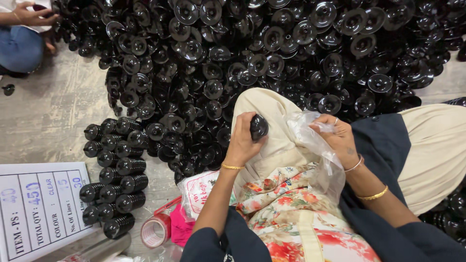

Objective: The person sits on the floor among large piles of black plastic caps and places caps one at a time into a small clear plastic bag, then ties the bag closed and sets it aside. A sign listing item, total quantity and colour lies next to the work area.

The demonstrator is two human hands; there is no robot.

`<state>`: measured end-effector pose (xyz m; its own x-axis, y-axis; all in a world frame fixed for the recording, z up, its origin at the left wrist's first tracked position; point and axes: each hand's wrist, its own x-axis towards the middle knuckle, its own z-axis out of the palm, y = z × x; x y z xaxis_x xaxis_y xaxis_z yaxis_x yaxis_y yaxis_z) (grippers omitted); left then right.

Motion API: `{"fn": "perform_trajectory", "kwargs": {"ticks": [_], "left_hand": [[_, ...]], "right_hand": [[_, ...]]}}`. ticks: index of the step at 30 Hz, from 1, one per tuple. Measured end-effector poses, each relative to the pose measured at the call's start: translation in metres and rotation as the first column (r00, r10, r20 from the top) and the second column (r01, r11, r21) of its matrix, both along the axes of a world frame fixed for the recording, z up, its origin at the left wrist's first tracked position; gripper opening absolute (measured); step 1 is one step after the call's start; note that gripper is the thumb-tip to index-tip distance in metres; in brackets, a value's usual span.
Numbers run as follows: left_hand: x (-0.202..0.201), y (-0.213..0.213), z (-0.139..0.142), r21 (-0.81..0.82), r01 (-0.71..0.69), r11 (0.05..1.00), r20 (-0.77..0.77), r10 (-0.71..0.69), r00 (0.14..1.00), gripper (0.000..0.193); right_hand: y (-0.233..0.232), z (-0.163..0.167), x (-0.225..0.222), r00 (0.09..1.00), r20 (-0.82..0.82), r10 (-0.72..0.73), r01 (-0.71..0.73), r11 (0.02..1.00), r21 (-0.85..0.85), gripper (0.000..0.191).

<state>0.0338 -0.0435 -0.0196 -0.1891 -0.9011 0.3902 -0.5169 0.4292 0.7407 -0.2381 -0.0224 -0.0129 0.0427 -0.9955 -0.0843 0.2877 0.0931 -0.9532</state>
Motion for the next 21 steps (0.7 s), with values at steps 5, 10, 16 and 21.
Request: {"fn": "perform_trajectory", "kwargs": {"ticks": [5,10,16,21], "left_hand": [[-0.011,0.006,-0.004,0.054,0.032,0.998,-0.014,-0.032,0.999,0.083],[-0.014,0.004,0.008,0.025,0.067,0.997,-0.006,-0.066,0.998,0.090],[-0.015,0.019,0.044,-0.247,-0.039,0.968,0.188,0.087,0.978,0.095],[-0.037,0.045,0.058,-0.103,0.000,0.995,-0.036,-0.004,0.999,0.062]], "right_hand": [[0.001,-0.006,0.009,0.993,-0.119,-0.003,-0.010,0.995,-0.101,0.007],[0.004,-0.007,0.008,0.998,-0.060,0.022,-0.025,0.999,-0.044,0.003],[0.008,-0.004,0.021,0.981,-0.192,-0.019,-0.010,0.989,-0.147,0.004],[0.015,-0.003,0.030,0.956,-0.292,0.028,-0.117,0.949,-0.293,0.006]]}}
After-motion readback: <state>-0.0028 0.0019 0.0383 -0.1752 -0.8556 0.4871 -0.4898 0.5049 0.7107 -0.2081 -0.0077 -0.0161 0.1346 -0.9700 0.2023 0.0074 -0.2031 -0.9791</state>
